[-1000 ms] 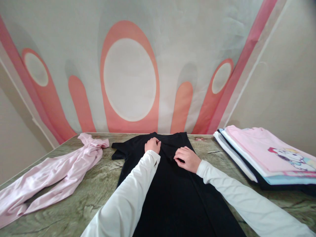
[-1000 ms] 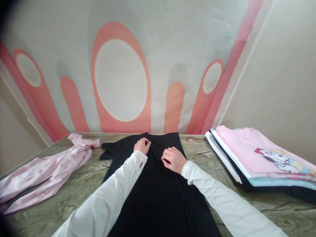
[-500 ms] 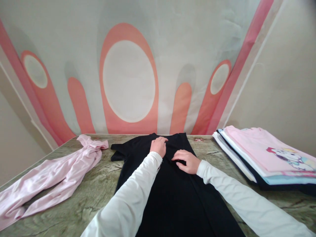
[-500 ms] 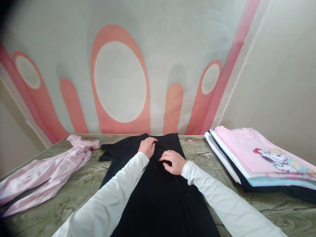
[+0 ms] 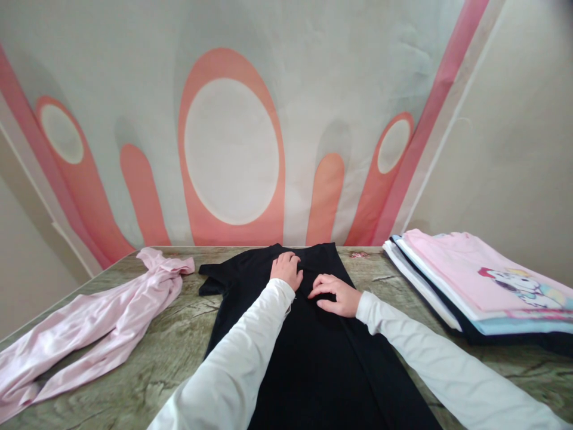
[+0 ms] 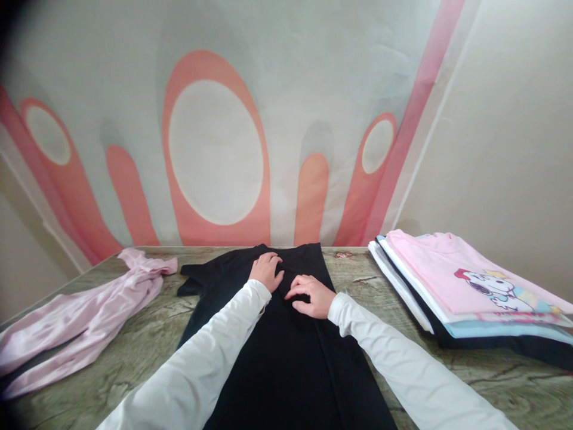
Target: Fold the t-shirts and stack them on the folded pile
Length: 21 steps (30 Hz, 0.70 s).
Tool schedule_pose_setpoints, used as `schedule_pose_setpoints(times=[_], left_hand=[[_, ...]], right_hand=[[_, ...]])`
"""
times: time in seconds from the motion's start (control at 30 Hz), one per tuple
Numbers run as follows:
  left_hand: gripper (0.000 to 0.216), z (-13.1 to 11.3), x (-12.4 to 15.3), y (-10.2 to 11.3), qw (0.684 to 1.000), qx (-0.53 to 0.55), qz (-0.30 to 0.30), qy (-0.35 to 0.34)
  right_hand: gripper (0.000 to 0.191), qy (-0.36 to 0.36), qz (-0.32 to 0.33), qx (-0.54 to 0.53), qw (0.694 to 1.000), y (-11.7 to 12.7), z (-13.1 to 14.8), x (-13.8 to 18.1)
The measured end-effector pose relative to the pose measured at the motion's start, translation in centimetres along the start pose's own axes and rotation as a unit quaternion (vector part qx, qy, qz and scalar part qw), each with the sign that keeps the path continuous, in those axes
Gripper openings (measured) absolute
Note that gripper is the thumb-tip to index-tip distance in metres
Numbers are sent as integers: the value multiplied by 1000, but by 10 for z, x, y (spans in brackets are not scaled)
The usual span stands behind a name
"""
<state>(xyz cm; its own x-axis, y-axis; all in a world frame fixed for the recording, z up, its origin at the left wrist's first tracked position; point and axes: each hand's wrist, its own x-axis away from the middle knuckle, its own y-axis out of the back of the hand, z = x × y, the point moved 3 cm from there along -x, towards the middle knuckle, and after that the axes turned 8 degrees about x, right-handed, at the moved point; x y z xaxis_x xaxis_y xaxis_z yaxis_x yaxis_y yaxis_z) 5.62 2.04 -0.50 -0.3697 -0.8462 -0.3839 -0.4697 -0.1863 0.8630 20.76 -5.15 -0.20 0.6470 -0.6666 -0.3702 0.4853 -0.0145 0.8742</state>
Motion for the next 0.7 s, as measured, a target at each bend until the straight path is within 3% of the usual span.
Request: schedule_pose_setpoints(times=[0.17, 0.33, 0.53, 0.7], left_hand=[[14, -6, 0, -1, 999, 5, 37, -34], [20, -3, -1, -5, 999, -1, 10, -47], [24, -1, -2, -9, 999, -3, 44, -17], [21, 0, -3, -9, 999, -15, 31, -31]], right_hand=[[26, -2, -4, 19, 1000, -5, -3, -1], [15, -17, -22, 60, 998, -11, -3, -5], [4, -19, -21, 87, 996, -13, 0, -8], [1, -21, -17, 93, 995, -12, 4, -10]])
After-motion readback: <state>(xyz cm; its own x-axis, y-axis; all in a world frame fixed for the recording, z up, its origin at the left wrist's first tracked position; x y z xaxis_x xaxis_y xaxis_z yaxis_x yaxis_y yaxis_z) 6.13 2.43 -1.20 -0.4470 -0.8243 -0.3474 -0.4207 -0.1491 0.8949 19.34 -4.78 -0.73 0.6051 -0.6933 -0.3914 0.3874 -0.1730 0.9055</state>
